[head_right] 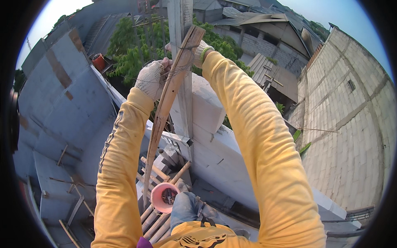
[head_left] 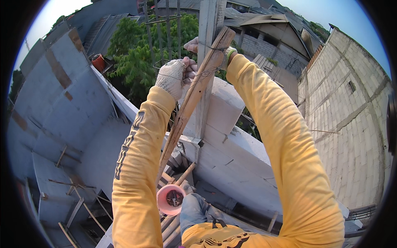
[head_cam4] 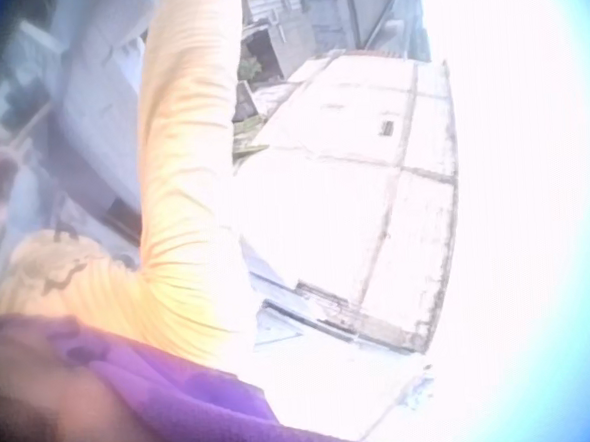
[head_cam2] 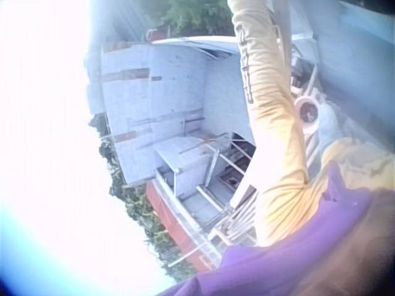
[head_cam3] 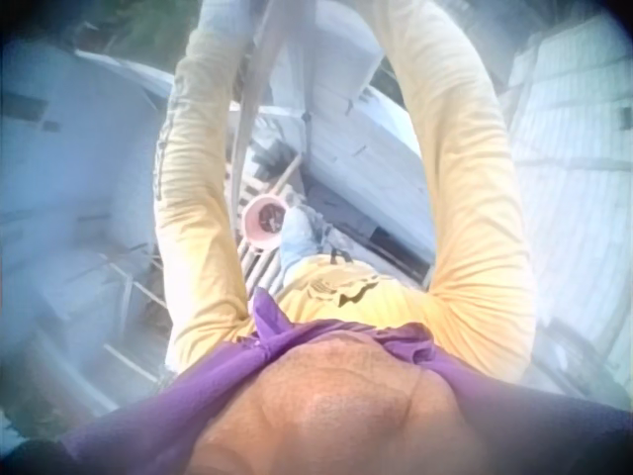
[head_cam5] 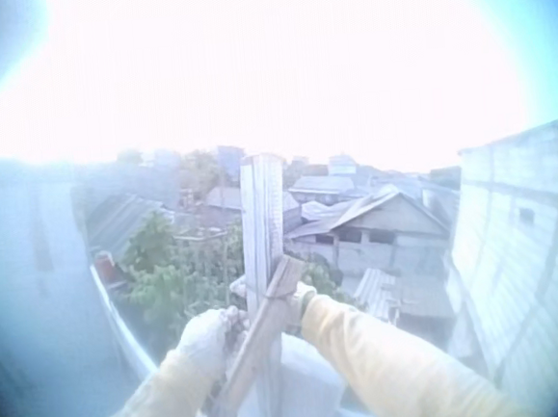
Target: The person constructs a wall by applying mortar to lightweight concrete blocks using a trowel and then positioning the blocks on the wall. They use a hammer to tap the blocks into place and wire to secure a vertical guide.
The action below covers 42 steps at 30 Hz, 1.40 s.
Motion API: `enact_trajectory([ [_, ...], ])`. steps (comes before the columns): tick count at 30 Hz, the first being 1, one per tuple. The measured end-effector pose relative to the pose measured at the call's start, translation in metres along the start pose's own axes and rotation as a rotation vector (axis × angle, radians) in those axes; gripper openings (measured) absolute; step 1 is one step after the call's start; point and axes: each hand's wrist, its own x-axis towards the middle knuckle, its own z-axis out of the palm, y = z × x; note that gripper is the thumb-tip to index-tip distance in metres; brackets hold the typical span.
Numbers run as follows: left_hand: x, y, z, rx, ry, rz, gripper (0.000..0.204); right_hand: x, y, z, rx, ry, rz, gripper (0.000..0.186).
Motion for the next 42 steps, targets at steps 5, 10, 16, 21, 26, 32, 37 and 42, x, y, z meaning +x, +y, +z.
enact_trajectory([
  [5,-0.051,0.002,-0.017,0.03,-0.076,0.073,0.026,-0.045,-0.046,0.013,-0.684,0.301,0.03,0.022],
  [10,-0.071,0.0,-0.017,0.267,-0.032,0.075,0.029,-0.115,-0.109,0.031,-0.563,0.368,0.129,0.024],
  [16,-0.056,-0.016,-0.027,0.394,-0.077,0.141,0.023,-0.14,-0.127,0.061,-0.643,0.274,0.095,0.025],
  [21,-0.011,0.01,-0.126,0.761,-0.102,0.121,0.038,-0.115,-0.11,0.095,-0.398,0.25,0.247,0.026],
  [26,0.03,0.005,-0.111,0.648,-0.145,0.122,0.031,-0.131,-0.082,0.091,-0.282,0.235,0.185,0.029],
  [32,0.046,0.026,-0.11,0.639,-0.184,-0.008,0.028,-0.127,-0.091,0.093,-0.46,0.305,0.221,0.03],
  [37,0.045,0.037,-0.104,0.617,-0.249,-0.105,0.027,-0.13,-0.098,0.1,-0.406,0.484,0.374,0.026],
  [42,0.03,0.004,-0.074,0.687,-0.241,-0.052,0.023,-0.146,-0.078,0.087,-0.134,0.55,0.584,0.026],
])
